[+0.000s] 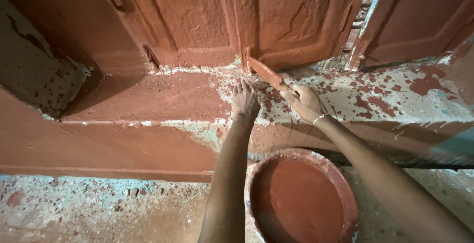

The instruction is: The person paints the lower section of a door frame and adjacent wall with reddish-brown paint using a brush. They repeatedly dip the brush into a bucket and apply paint to cover the existing light blue and white surfaces.

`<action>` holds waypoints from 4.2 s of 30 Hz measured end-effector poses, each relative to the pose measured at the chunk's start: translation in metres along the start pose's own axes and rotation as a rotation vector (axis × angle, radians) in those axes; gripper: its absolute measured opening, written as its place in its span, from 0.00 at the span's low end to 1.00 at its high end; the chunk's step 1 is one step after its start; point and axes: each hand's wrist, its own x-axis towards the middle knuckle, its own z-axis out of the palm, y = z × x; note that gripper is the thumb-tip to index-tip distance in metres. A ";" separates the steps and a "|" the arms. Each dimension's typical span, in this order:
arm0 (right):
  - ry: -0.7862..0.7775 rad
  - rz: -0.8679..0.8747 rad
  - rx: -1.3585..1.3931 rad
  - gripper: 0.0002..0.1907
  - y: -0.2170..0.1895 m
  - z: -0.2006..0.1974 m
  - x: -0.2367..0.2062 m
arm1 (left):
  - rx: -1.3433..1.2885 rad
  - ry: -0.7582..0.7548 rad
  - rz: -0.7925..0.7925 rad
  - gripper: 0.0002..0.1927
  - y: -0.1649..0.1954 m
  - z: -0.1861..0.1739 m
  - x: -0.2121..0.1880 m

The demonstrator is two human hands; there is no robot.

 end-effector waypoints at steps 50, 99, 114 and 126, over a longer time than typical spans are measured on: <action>0.760 0.757 0.781 0.16 0.042 -0.031 0.016 | 0.101 0.002 0.063 0.32 0.000 -0.001 -0.003; 0.338 0.848 0.686 0.17 -0.001 -0.024 0.012 | 0.049 0.000 0.042 0.33 0.003 -0.007 -0.002; -0.326 0.603 0.476 0.19 -0.019 -0.008 -0.002 | 0.066 0.084 -0.027 0.34 0.001 -0.015 -0.003; 0.685 0.753 -0.101 0.29 0.050 -0.025 0.010 | 0.027 0.116 -0.001 0.33 -0.001 -0.009 -0.003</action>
